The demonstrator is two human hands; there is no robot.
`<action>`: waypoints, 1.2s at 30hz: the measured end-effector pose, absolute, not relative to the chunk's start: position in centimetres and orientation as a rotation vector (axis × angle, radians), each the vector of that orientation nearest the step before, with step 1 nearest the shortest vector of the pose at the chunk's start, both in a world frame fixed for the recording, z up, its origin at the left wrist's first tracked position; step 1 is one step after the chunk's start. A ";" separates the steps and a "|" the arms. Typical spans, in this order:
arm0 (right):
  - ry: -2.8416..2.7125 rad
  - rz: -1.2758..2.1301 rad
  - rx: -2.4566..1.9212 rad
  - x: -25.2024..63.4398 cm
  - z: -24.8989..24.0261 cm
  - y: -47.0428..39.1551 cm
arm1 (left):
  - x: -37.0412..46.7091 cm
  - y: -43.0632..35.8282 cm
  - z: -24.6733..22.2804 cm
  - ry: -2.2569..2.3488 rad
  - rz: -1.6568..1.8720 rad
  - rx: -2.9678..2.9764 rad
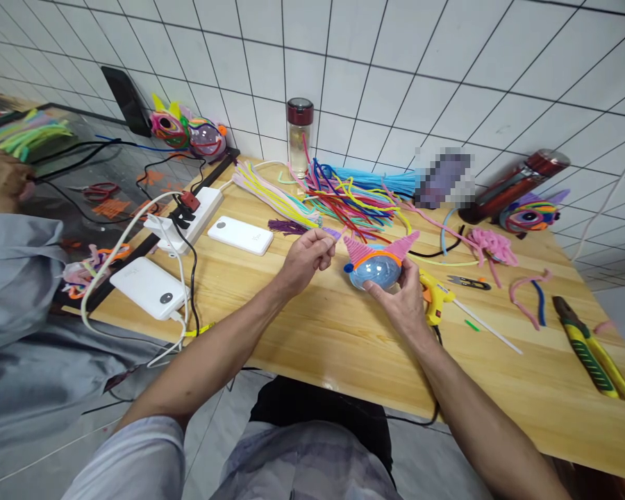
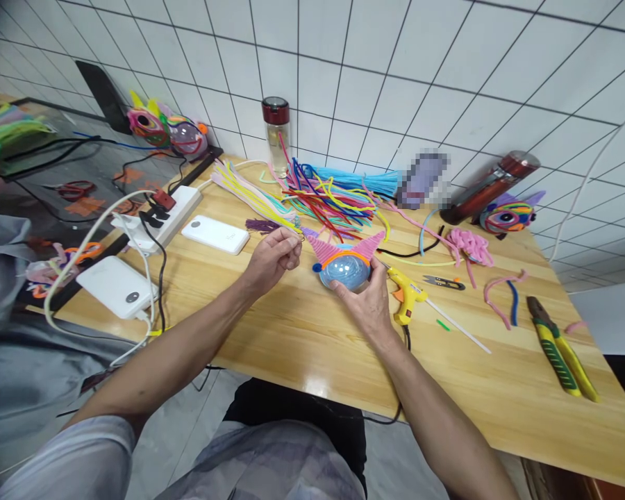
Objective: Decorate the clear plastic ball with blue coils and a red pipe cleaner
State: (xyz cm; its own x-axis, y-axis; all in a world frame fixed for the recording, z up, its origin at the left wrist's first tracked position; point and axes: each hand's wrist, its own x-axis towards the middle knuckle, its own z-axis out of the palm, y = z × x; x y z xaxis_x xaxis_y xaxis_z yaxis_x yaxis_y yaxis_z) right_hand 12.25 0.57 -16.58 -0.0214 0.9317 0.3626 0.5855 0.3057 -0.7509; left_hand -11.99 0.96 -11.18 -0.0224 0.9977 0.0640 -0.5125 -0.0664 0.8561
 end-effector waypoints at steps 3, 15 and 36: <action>-1.701 0.549 -1.387 12.3 -16.6 0.6 | -12.1 0.9 -11.3 0.780 1.487 0.873; -1.604 0.691 -1.437 11.7 -14.7 0.3 | -12.5 1.2 -11.7 0.793 1.484 0.862; -1.680 0.541 -1.406 11.3 -15.9 0.4 | -13.0 1.8 -11.2 0.757 1.533 0.736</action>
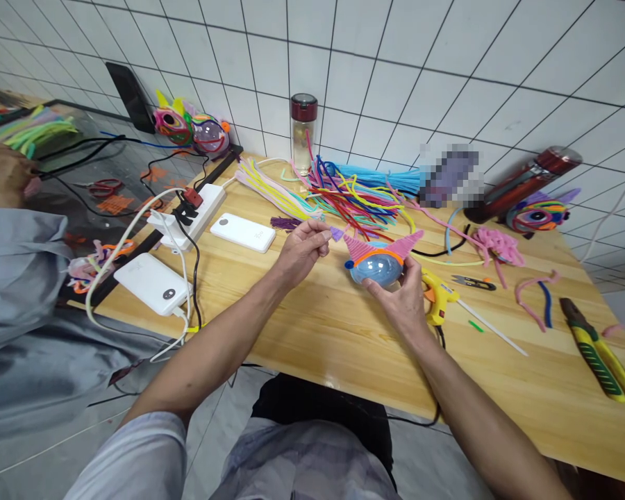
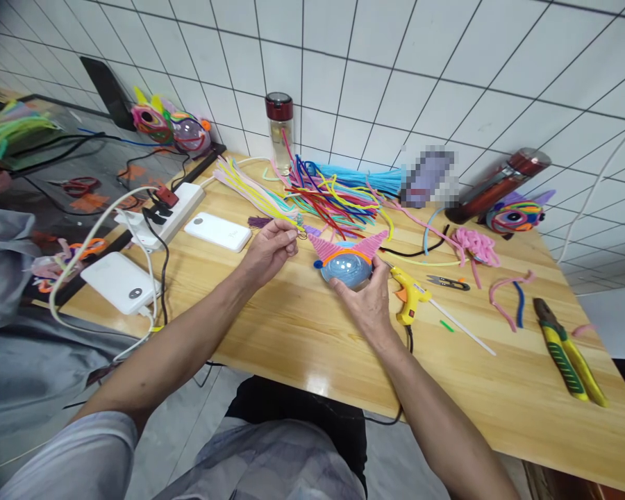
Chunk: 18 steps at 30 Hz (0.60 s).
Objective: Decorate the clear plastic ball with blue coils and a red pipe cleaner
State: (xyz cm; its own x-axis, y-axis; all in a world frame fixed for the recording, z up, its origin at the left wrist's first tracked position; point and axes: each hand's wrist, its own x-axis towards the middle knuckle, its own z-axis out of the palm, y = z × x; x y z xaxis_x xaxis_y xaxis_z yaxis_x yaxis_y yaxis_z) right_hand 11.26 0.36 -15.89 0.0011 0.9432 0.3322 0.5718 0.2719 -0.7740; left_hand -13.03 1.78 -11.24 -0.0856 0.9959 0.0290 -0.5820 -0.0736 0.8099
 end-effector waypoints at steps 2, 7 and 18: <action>-1.693 0.479 -1.397 10.9 -16.2 0.5 | -13.0 1.7 -11.1 0.737 1.535 0.744; -1.747 0.419 -1.395 10.7 -16.2 0.6 | -13.4 1.9 -10.9 0.700 1.557 0.776; -1.705 0.471 -1.504 11.6 -15.7 1.3 | -15.6 3.1 -13.5 1.367 1.162 1.730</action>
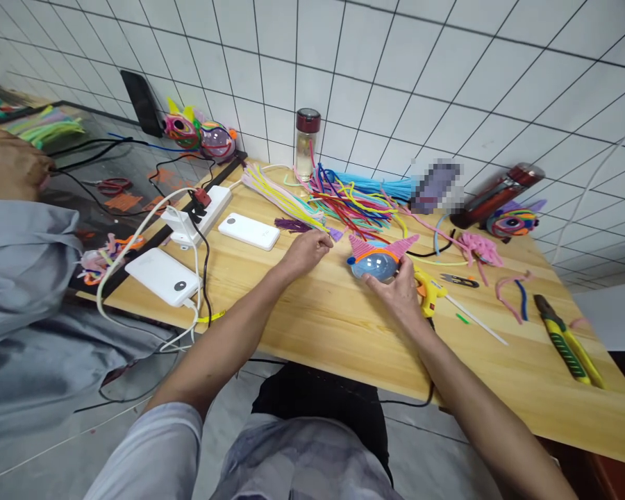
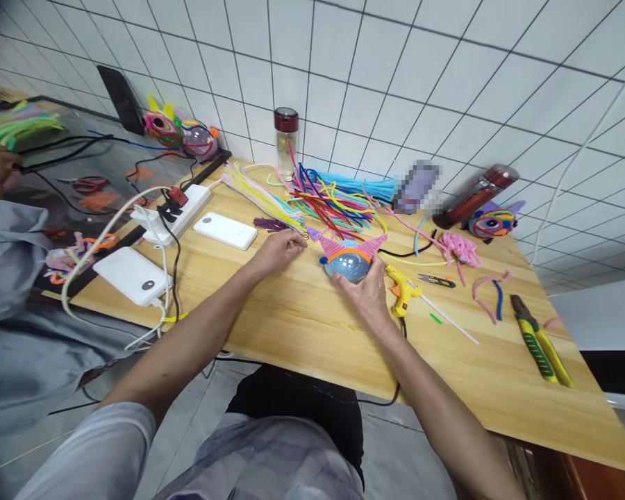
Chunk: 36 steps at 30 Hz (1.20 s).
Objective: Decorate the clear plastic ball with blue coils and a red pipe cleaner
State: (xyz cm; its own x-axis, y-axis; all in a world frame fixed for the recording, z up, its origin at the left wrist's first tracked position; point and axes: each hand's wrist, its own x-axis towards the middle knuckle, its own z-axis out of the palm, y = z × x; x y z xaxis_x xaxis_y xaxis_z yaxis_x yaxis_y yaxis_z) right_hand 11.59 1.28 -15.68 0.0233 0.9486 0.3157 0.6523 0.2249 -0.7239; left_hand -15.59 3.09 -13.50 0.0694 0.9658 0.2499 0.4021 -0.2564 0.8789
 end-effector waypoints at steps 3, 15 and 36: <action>-1.656 0.525 -1.531 11.5 -15.3 1.6 | -15.2 2.6 -14.1 1.344 1.035 1.851; -1.615 0.535 -1.420 11.6 -11.7 1.5 | -12.7 2.8 -15.0 1.273 0.986 1.953; -1.490 0.425 -1.368 14.9 -6.7 2.4 | -15.2 3.5 -12.1 1.678 1.036 1.818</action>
